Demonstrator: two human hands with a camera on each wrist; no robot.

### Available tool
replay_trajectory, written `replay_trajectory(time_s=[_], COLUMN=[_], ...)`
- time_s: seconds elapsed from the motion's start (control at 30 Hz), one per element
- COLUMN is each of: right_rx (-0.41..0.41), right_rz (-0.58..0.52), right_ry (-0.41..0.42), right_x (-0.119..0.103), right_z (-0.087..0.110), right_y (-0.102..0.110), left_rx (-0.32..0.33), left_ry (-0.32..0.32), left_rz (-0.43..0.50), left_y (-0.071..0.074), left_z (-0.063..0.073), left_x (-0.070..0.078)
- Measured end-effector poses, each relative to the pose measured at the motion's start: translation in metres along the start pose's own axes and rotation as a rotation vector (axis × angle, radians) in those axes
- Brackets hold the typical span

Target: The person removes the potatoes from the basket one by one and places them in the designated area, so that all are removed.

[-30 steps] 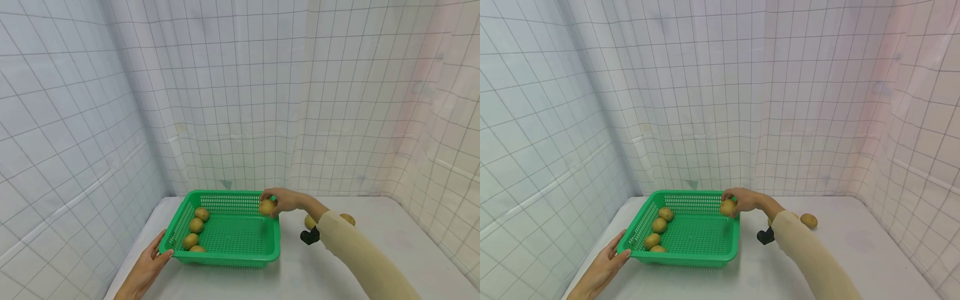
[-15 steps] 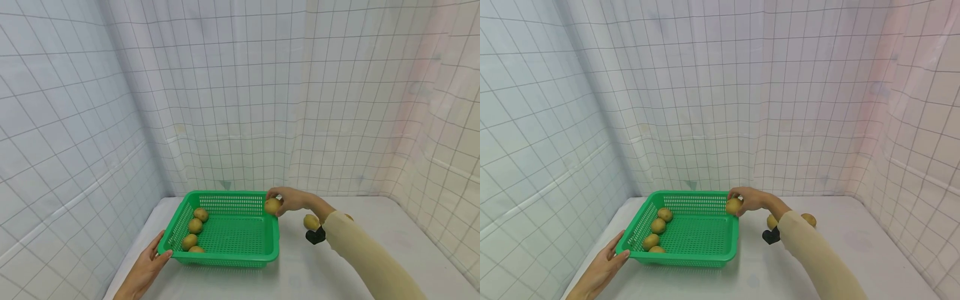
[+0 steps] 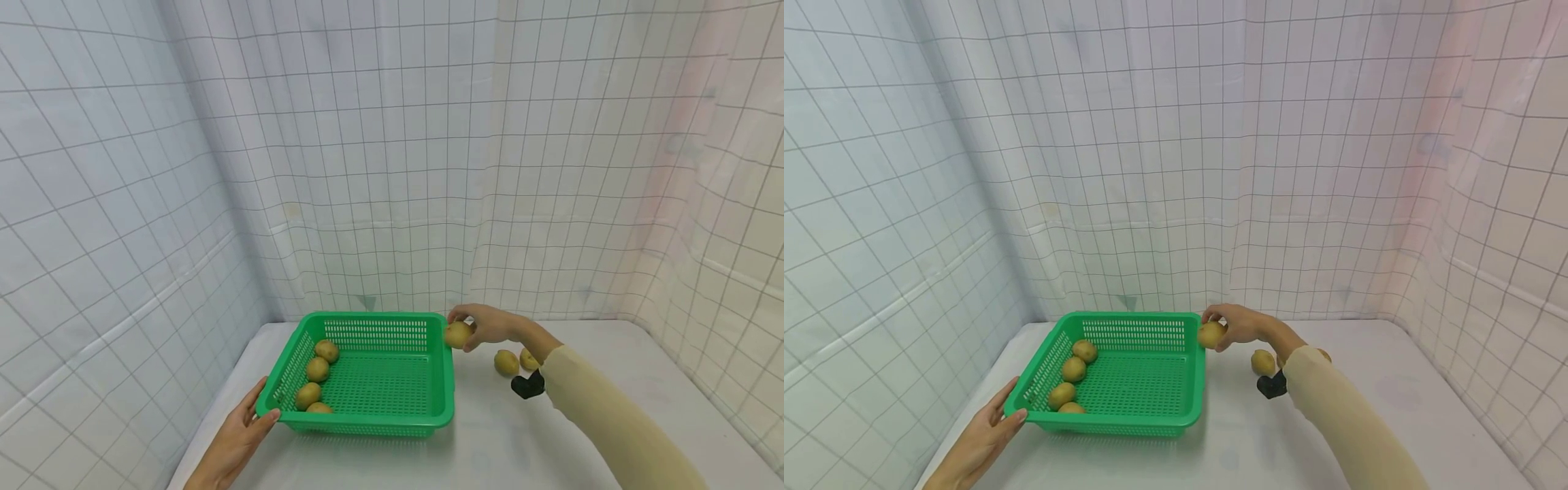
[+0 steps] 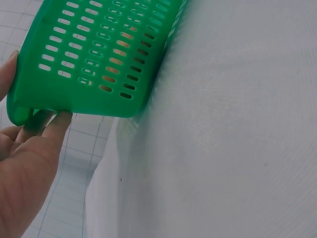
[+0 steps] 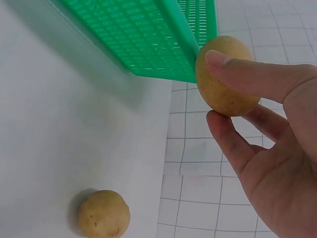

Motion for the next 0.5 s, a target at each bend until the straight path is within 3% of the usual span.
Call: replay_trajectory(time_s=[0.5], right_rx=[0.056], right_rz=[-0.06], right_ry=[-0.077], right_x=[0.032], right_z=[0.029], right_y=[0.017], left_rx=[-0.016], left_ry=[0.024], left_rz=[-0.018], left_y=[0.0], left_z=[-0.002], left_x=[0.004])
Point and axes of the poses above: each hand's wrist, its own z-axis away from the middle knuckle, its own y-axis out of the back of the hand, x = y × z, the point moved 5 cm from there along -z, towards the middle knuckle, and after that the axes turned 13 degrees about -z, right-handed, at the moved point
